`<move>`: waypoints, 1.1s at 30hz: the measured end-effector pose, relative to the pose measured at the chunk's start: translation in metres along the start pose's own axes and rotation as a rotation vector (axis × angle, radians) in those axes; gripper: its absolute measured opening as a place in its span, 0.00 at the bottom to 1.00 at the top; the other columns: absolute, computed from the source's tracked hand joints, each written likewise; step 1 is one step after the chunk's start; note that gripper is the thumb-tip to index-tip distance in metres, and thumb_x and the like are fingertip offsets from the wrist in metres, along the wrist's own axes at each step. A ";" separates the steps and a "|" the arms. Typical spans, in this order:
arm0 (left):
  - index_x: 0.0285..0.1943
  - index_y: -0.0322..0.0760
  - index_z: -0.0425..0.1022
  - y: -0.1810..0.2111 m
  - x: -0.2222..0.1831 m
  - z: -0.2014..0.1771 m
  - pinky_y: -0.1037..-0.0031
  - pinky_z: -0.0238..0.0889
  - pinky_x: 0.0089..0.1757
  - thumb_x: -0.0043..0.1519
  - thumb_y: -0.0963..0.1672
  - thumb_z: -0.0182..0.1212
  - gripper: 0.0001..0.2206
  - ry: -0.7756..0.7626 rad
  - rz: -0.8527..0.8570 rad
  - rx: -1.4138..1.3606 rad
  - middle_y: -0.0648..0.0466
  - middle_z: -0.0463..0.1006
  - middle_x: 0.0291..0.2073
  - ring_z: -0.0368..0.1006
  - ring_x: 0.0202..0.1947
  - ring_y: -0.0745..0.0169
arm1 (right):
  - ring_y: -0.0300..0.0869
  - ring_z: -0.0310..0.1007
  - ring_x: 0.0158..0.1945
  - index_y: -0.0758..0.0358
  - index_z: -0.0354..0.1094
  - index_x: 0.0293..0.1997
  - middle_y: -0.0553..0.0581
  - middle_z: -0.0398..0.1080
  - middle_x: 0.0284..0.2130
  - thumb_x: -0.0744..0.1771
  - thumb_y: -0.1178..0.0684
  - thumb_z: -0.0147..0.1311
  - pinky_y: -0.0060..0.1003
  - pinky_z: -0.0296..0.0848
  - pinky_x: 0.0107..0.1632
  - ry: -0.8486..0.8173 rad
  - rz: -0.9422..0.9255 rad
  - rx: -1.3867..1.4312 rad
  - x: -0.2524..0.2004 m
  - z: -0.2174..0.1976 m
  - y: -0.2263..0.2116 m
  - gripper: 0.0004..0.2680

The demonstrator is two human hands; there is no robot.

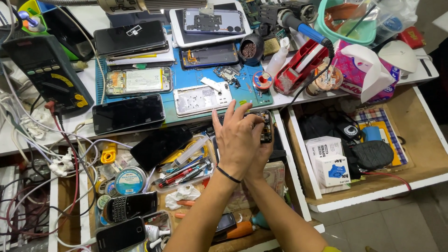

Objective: Inspecting and preparing mobile phone components for repair on a cluttered workbench, including applying a substance with a syringe.

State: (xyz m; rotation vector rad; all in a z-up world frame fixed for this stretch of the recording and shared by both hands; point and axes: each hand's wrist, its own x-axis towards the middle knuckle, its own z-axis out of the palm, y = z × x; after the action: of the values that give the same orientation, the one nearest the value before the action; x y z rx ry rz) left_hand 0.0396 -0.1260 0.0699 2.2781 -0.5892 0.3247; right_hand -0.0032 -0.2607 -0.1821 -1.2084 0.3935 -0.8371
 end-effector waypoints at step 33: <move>0.35 0.50 0.84 0.003 0.017 -0.010 0.28 0.37 0.62 0.54 0.44 0.74 0.04 -0.201 -0.098 -0.003 0.53 0.78 0.56 0.64 0.67 0.41 | 0.45 0.76 0.51 0.62 0.62 0.60 0.61 0.72 0.50 0.72 0.52 0.43 0.41 0.77 0.52 0.089 -0.041 0.082 -0.005 0.097 -0.138 0.10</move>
State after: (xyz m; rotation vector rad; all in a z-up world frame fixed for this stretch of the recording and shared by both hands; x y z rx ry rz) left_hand 0.0523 -0.1258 0.0858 2.3436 -0.5759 0.0465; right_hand 0.0095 -0.2088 -0.0224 -1.1085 0.4042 -0.9362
